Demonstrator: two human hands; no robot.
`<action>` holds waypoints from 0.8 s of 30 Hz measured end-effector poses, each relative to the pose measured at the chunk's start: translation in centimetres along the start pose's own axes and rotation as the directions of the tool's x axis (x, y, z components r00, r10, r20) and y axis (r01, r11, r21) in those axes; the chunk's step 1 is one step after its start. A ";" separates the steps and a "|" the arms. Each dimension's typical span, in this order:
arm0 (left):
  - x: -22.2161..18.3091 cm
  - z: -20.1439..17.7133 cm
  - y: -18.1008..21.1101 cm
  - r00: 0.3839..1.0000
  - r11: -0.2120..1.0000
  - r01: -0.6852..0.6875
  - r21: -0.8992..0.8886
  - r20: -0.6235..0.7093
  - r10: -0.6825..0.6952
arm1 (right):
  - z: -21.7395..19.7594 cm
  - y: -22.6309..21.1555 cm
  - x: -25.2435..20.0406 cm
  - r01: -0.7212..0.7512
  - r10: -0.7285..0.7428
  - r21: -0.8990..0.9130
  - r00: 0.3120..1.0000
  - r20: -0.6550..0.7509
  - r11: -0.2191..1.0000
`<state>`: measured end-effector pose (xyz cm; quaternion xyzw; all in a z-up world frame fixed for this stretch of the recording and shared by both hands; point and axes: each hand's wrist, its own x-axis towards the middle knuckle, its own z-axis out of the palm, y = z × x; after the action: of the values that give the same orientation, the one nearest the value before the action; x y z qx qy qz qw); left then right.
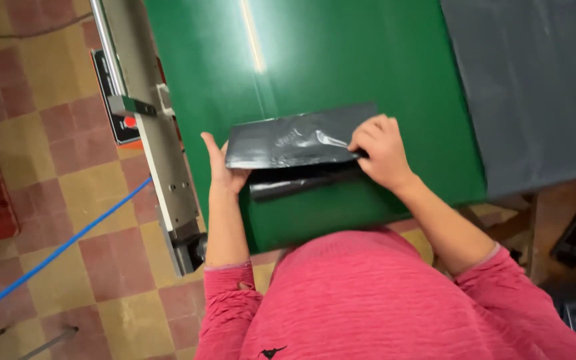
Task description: Folding plastic bags coming off a conveyor belt and placing them into a collection crate.
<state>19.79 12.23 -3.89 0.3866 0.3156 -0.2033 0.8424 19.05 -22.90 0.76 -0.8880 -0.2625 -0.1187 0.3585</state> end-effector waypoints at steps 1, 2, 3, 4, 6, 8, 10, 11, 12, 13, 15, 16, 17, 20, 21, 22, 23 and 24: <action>0.4 -2.0 -1.1 0.997 0.999 -0.033 -0.022 0.073 0.034 | 0.5 -0.4 -2.2 -0.022 0.023 -0.021 1.000 0.012 1.000; 1.1 -3.8 -2.1 0.987 0.997 -0.065 -0.048 0.147 0.072 | 1.0 -0.6 -4.1 -0.043 0.044 -0.044 0.999 0.022 0.998; 0.8 -4.4 -2.9 0.986 0.997 -0.058 -0.047 0.155 0.064 | 1.3 -0.8 -5.1 -0.050 0.051 -0.052 0.998 0.021 0.997; 0.5 -5.1 -3.5 0.975 0.976 -0.191 0.105 0.131 0.177 | 1.7 -0.8 -5.8 -0.060 0.062 -0.077 0.998 0.021 0.995; -1.6 -5.0 -4.7 0.947 0.912 -0.317 0.259 0.138 0.290 | 2.0 -0.9 -6.8 -0.075 0.076 -0.109 0.997 0.010 0.991; -5.0 -3.8 -5.9 0.783 0.541 -0.547 0.639 0.164 0.600 | 2.0 -1.0 -7.2 -0.098 0.103 -0.129 0.994 0.034 0.987; -8.8 -1.7 -5.4 0.632 0.105 -0.602 0.791 0.392 0.669 | 1.7 -1.7 -7.3 -0.126 0.137 -0.207 0.990 0.035 0.970; -10.7 -0.9 -5.2 0.484 -0.348 -0.536 0.769 0.617 0.620 | 1.7 -2.1 -7.5 -0.147 0.167 -0.277 0.985 0.050 0.950; -11.0 -1.3 -5.5 0.491 -0.349 -0.537 0.768 0.621 0.611 | 1.6 -3.9 -7.0 -0.158 0.178 -0.275 0.983 0.048 0.948; -11.2 -1.6 -5.8 0.450 -0.555 -0.467 0.688 0.725 0.521 | 1.4 -5.6 -6.5 -0.106 0.134 -0.312 0.989 0.069 0.944; -11.2 -2.1 -6.5 0.414 -0.735 -0.392 0.554 0.819 0.396 | 2.4 -8.4 -6.2 -0.066 0.102 -0.354 0.991 0.082 0.933; -10.6 -2.0 -6.6 0.539 -0.783 -0.362 0.506 0.799 0.268 | 3.6 -9.4 -6.2 0.036 -0.001 -0.216 0.988 0.157 0.976; -10.1 -1.7 -6.6 0.650 -0.828 -0.338 0.447 0.747 0.139 | 4.6 -10.4 -6.1 0.132 -0.115 -0.067 0.970 0.214 0.989; -10.9 1.9 -7.0 0.699 -0.740 -0.528 0.417 0.708 -0.100 | 8.0 -9.9 -9.2 0.159 -0.170 0.076 0.971 0.168 0.984; -10.7 3.6 -6.3 0.689 -0.742 -0.542 0.396 0.715 -0.121 | 8.2 -9.5 -10.3 0.143 -0.151 0.064 0.976 0.154 0.988; -10.8 5.1 -6.1 0.658 -0.528 -0.690 0.495 0.733 -0.171 | 8.4 -9.3 -11.7 0.100 -0.119 0.140 0.984 0.133 0.985; -10.8 6.6 -5.8 0.620 -0.275 -0.780 0.563 0.756 -0.211 | 8.7 -9.2 -13.1 0.059 -0.085 0.215 0.990 0.114 0.975; -8.3 6.6 -5.7 0.611 -0.272 -0.787 0.553 0.759 -0.226 | 9.2 -8.7 -14.5 0.047 -0.071 0.207 0.992 0.107 0.977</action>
<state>12.95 4.39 2.20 0.8412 -0.3890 -0.2311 0.2960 2.37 -16.67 -6.60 -0.8436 -0.3196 -0.0511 0.4285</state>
